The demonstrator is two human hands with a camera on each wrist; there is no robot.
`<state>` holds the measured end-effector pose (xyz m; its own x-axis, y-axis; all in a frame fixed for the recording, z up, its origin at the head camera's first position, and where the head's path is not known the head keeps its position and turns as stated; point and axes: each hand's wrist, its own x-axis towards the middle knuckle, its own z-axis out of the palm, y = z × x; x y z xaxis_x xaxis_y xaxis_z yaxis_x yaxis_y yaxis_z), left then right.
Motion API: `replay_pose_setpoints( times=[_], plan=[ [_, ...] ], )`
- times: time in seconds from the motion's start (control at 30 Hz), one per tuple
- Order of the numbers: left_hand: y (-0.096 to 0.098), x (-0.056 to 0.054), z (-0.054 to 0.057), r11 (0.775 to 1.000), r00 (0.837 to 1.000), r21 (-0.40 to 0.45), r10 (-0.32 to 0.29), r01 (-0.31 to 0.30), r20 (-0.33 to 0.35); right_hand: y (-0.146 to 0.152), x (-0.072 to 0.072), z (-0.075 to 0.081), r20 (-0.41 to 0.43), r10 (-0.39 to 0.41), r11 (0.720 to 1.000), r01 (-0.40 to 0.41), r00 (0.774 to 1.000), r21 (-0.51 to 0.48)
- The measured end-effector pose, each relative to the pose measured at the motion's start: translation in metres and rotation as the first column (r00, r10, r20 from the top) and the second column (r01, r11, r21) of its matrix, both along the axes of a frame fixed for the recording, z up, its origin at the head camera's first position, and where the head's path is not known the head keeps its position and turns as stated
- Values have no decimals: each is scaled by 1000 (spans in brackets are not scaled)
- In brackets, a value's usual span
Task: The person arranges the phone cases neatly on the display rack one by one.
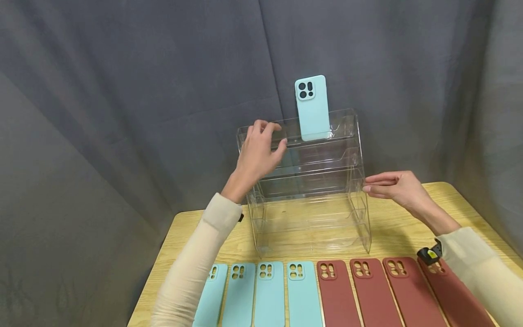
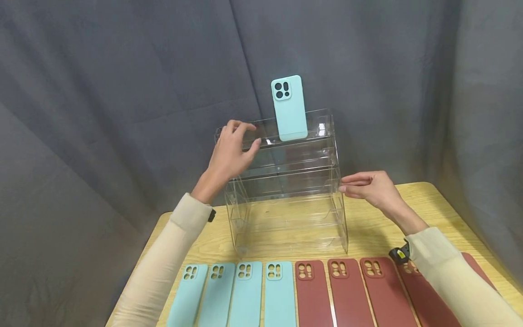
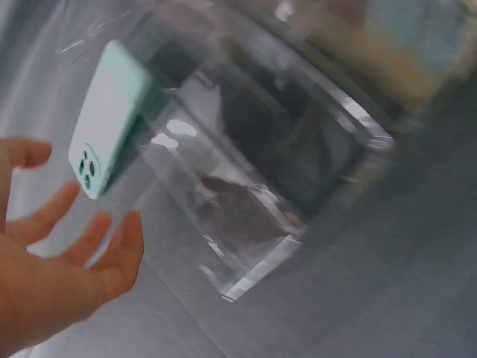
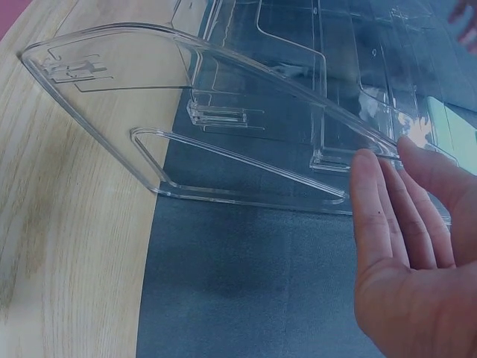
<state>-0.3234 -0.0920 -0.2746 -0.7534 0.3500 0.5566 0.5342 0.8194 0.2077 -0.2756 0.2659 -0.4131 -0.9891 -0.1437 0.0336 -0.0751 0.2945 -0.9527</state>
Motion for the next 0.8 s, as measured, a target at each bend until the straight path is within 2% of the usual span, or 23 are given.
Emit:
replay_pose_setpoints(
  times=[0.13, 0.47, 0.63, 0.8],
  plan=[
    [-29, 13, -20, 996, 996, -71, -40, 46, 82, -1, 1, 1, -7, -7, 1000, 7, 1000, 7],
    [-93, 53, -68, 993, 995, -98, -64, 72, 77, -2, 7, 2, -35, -34, 993, 37, 999, 108],
    [-126, 74, -92, 990, 993, -123, -50, 63, 106, -2, 10, -1, -37, -32, 990, 37, 999, 136],
    [-156, 95, -118, 992, 991, -124, 7, 10, 132, -2, 11, -2, -42, -19, 993, 24, 999, 118]
  ],
)
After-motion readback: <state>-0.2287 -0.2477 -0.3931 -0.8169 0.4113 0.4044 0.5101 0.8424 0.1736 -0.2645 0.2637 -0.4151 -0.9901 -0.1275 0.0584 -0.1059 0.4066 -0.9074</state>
